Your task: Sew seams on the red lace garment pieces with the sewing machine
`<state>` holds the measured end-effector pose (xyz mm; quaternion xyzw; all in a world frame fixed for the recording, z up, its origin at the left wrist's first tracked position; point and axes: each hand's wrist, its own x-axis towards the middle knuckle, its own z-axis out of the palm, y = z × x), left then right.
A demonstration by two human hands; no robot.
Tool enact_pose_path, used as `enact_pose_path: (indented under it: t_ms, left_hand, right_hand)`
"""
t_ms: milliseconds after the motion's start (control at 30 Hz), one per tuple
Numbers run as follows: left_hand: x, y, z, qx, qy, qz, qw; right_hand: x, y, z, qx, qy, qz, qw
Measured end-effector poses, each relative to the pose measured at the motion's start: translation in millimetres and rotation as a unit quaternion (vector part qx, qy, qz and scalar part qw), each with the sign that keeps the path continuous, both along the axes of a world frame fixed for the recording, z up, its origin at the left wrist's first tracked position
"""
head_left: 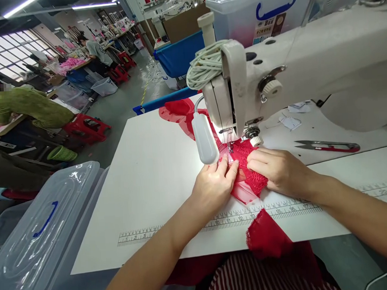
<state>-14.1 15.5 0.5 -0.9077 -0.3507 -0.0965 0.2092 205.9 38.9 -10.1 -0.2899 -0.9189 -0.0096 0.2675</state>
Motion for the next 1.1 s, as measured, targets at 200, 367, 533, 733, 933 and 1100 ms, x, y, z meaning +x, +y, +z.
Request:
enact_pose_path:
  t_ms: [200,367,533,733,933,1100]
  left_hand:
    - [-0.2,1.3,0.7,0.007,-0.006,-0.004,1.000]
    - [-1.0,4.2,-0.8,0.019,-0.015,-0.008,1.000]
    - [-1.2,6.2,-3.3,0.009,-0.011,0.011,1.000]
    - [-0.4,4.0,-1.5,-0.012,-0.013,0.022,1.000]
    - [-0.6,4.0,-1.1,0.001,0.002,0.028,1.000]
    - [-1.8,5.9,-2.8,-0.009,0.011,0.042,0.999]
  right_hand:
    - [-0.1,0.7,-1.0,-0.010,0.010,0.006,1.000]
    - [0.3,2.7,3.5,-0.018,-0.005,0.010,1.000]
    - [0.2,4.5,7.5,-0.016,-0.016,0.012,1.000]
    - [-0.2,4.1,7.6,-0.016,-0.009,0.009,1.000]
    - [0.3,3.9,5.4,-0.014,-0.001,0.002,1.000]
    - [-0.7,5.3,5.6,-0.015,-0.011,-0.002,1.000]
